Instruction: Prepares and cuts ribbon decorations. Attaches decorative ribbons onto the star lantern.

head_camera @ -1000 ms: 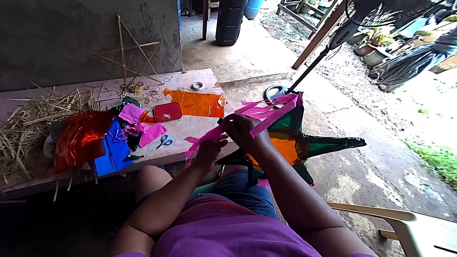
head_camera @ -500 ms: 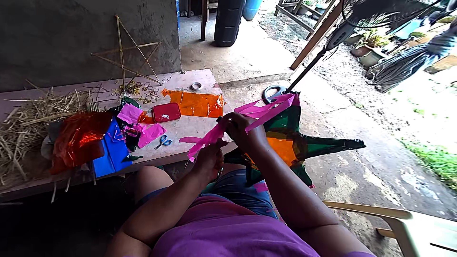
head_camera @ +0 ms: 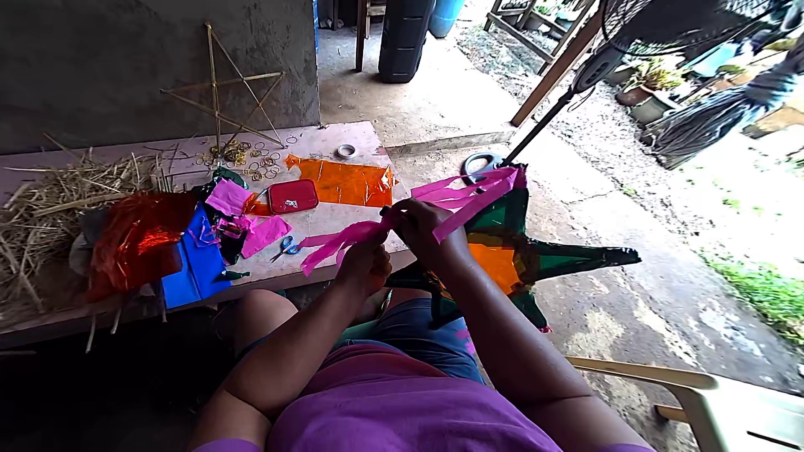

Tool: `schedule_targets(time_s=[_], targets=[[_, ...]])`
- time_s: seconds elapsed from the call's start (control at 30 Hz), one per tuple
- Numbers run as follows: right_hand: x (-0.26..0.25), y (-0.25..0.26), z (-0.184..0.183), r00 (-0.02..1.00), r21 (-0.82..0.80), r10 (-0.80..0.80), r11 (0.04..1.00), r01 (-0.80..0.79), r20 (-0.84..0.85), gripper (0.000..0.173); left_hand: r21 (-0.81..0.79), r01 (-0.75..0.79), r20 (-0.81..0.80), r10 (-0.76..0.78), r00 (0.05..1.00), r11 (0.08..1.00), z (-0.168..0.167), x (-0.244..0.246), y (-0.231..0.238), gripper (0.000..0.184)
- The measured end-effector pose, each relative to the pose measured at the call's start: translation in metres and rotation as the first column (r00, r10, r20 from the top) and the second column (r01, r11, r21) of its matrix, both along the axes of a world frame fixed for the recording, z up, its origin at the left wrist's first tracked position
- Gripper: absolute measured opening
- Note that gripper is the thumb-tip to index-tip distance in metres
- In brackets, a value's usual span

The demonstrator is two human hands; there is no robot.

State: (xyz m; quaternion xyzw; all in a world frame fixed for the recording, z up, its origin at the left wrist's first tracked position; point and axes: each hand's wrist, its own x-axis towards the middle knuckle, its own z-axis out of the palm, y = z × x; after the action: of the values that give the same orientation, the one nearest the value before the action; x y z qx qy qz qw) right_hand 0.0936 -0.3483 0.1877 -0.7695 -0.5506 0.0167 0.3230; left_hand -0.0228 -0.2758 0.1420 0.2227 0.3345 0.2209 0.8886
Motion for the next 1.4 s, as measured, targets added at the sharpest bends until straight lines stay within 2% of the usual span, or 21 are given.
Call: schedule_targets(time_s=[0.13,0.33,0.47,0.63,0.73,0.77,0.83,0.97,1.1,1.27,1.4], targets=[[-0.002,0.001,0.002,1.0,-0.018,0.021,1.0,-0.021,-0.021,0.017,0.067,0.006,-0.008,-0.005,1.0,0.998,-0.004,-0.002,0.007,0.024],[0.001,0.002,0.001,0.998,-0.03,0.053,0.998,-0.054,-0.037,0.018,0.1,0.014,-0.028,-0.011,1.0,0.995,-0.003,-0.002,0.009,0.024],[0.004,0.001,0.002,0.996,-0.029,0.075,0.997,-0.077,-0.055,0.018,0.07,0.0,-0.035,0.003,0.999,0.998,-0.004,-0.001,0.008,0.022],[0.003,0.003,0.0,0.997,-0.02,0.058,0.998,-0.059,-0.044,0.019,0.018,-0.031,-0.021,0.031,0.999,0.999,-0.004,-0.007,0.003,0.032],[0.001,0.003,0.001,0.999,-0.031,0.033,0.999,-0.034,-0.024,0.021,-0.005,-0.017,-0.059,0.016,0.998,1.0,-0.004,-0.011,-0.004,0.021],[0.001,0.003,0.001,0.999,-0.032,0.028,0.999,-0.028,-0.017,0.021,-0.001,0.002,-0.069,-0.003,0.998,1.0,-0.003,-0.012,-0.007,0.023],[0.002,0.004,-0.001,1.0,-0.018,0.027,0.999,-0.026,0.01,0.021,0.031,0.041,-0.07,-0.038,0.997,0.999,0.0,-0.014,-0.013,0.027],[0.003,0.004,-0.002,0.999,-0.015,0.035,0.999,-0.035,0.01,0.021,0.133,0.084,-0.024,-0.081,0.996,0.988,0.005,-0.016,-0.024,0.019],[0.0,0.003,0.0,1.0,-0.026,0.03,0.999,-0.03,-0.001,0.022,0.083,0.089,-0.029,-0.087,0.996,0.993,0.008,-0.01,-0.021,0.016],[-0.004,0.0,0.003,1.0,0.013,0.021,1.0,-0.021,0.009,0.017,0.164,0.12,-0.072,-0.11,0.991,0.979,0.002,0.001,-0.013,0.02],[0.001,-0.002,0.001,0.999,0.028,0.042,0.999,-0.042,0.006,0.02,0.238,0.094,-0.099,-0.072,0.992,0.967,-0.004,0.007,-0.008,0.031]])
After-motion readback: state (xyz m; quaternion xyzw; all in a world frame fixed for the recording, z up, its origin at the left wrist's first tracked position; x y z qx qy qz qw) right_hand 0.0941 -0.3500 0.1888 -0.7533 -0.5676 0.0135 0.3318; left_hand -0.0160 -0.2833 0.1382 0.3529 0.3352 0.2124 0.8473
